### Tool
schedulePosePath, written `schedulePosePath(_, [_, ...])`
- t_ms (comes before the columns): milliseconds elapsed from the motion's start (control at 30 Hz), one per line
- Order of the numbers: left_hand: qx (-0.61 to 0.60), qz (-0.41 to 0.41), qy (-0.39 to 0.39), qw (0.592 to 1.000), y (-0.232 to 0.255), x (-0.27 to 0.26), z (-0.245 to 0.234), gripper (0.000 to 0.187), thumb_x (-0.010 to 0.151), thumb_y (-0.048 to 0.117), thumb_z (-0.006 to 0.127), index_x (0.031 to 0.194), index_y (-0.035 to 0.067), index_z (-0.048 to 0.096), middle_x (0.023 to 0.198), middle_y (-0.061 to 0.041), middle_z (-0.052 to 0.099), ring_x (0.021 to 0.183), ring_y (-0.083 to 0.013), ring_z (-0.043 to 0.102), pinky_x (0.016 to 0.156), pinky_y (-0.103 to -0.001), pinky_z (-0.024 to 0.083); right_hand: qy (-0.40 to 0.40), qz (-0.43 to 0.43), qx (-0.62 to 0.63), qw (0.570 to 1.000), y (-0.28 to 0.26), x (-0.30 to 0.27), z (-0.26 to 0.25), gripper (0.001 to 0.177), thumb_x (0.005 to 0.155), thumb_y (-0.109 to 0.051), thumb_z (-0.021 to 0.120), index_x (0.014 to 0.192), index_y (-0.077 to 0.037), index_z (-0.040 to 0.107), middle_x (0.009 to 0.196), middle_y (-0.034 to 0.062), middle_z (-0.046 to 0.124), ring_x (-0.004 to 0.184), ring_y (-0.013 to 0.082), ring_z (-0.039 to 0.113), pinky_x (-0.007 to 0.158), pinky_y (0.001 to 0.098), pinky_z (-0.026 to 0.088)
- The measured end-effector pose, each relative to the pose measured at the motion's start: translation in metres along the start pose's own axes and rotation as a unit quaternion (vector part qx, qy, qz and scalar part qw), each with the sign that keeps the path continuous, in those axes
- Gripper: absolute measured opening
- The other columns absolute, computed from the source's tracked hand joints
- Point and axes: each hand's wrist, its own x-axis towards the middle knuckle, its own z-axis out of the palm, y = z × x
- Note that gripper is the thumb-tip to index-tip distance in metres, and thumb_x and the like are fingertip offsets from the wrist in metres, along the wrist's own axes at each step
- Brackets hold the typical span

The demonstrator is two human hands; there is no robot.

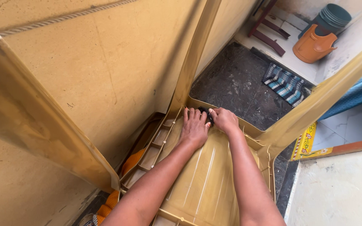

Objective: The person cleans the underside of a plastic chair by hand using a cloth, then rinses the cloth in a blue bucket of water and continues wiping the chair's surface.

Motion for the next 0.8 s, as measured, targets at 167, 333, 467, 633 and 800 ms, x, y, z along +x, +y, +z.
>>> schedulePosePath(167, [-0.005, -0.009, -0.042, 0.999, 0.002, -0.001, -0.005, 0.049, 0.104, 0.037, 0.049, 0.141, 0.005, 0.05, 0.144, -0.022, 0.049, 0.146, -0.0389, 0.034, 0.127, -0.056, 0.01, -0.047, -0.052, -0.002, 0.998, 0.03, 0.012, 0.014, 0.052, 0.107, -0.052, 0.055, 0.099, -0.006, 0.078, 0.096, 0.0162, 0.075, 0.09, 0.0336, 0.069, 0.084, 0.0426, 0.054])
schedulePosePath(333, [-0.011, 0.0, -0.022, 1.0, -0.002, -0.001, 0.002, 0.056, 0.101, 0.038, 0.048, 0.143, 0.003, 0.046, 0.145, -0.024, 0.044, 0.143, -0.0413, 0.03, 0.122, -0.057, 0.008, 0.134, 0.118, 0.417, 0.891, 0.072, -0.003, -0.02, 0.035, 0.101, -0.038, 0.067, 0.087, -0.006, 0.071, 0.085, 0.0007, 0.063, 0.076, 0.0135, 0.053, 0.066, 0.0373, 0.045])
schedulePosePath(467, [-0.004, 0.0, -0.039, 0.999, -0.003, 0.0, 0.006, 0.056, 0.101, 0.04, 0.047, 0.144, 0.004, 0.046, 0.146, -0.024, 0.044, 0.144, -0.0409, 0.029, 0.122, -0.057, 0.008, 0.2, 0.05, 0.427, 0.88, 0.1, -0.017, -0.075, 0.037, 0.104, -0.04, 0.066, 0.094, -0.006, 0.075, 0.086, -0.0005, 0.064, 0.078, 0.0117, 0.052, 0.07, 0.0322, 0.044])
schedulePosePath(633, [-0.001, -0.012, -0.042, 0.999, -0.002, -0.001, 0.005, 0.055, 0.1, 0.039, 0.05, 0.143, 0.005, 0.046, 0.147, -0.023, 0.044, 0.145, -0.0407, 0.029, 0.123, -0.057, 0.008, 0.055, 0.077, 0.088, 0.992, 0.097, -0.005, -0.055, 0.061, 0.104, -0.06, 0.051, 0.108, -0.004, 0.077, 0.1, 0.0205, 0.073, 0.098, 0.0292, 0.067, 0.088, 0.0424, 0.051])
schedulePosePath(800, [-0.003, -0.007, -0.02, 1.0, -0.004, 0.001, 0.006, 0.057, 0.099, 0.04, 0.052, 0.143, 0.004, 0.046, 0.146, -0.024, 0.045, 0.144, -0.0405, 0.03, 0.123, -0.057, 0.008, -0.002, 0.109, -0.024, 0.994, 0.078, -0.011, 0.007, 0.057, 0.094, -0.062, 0.049, 0.123, -0.02, 0.075, 0.116, 0.0181, 0.072, 0.115, 0.0365, 0.064, 0.102, 0.0489, 0.045])
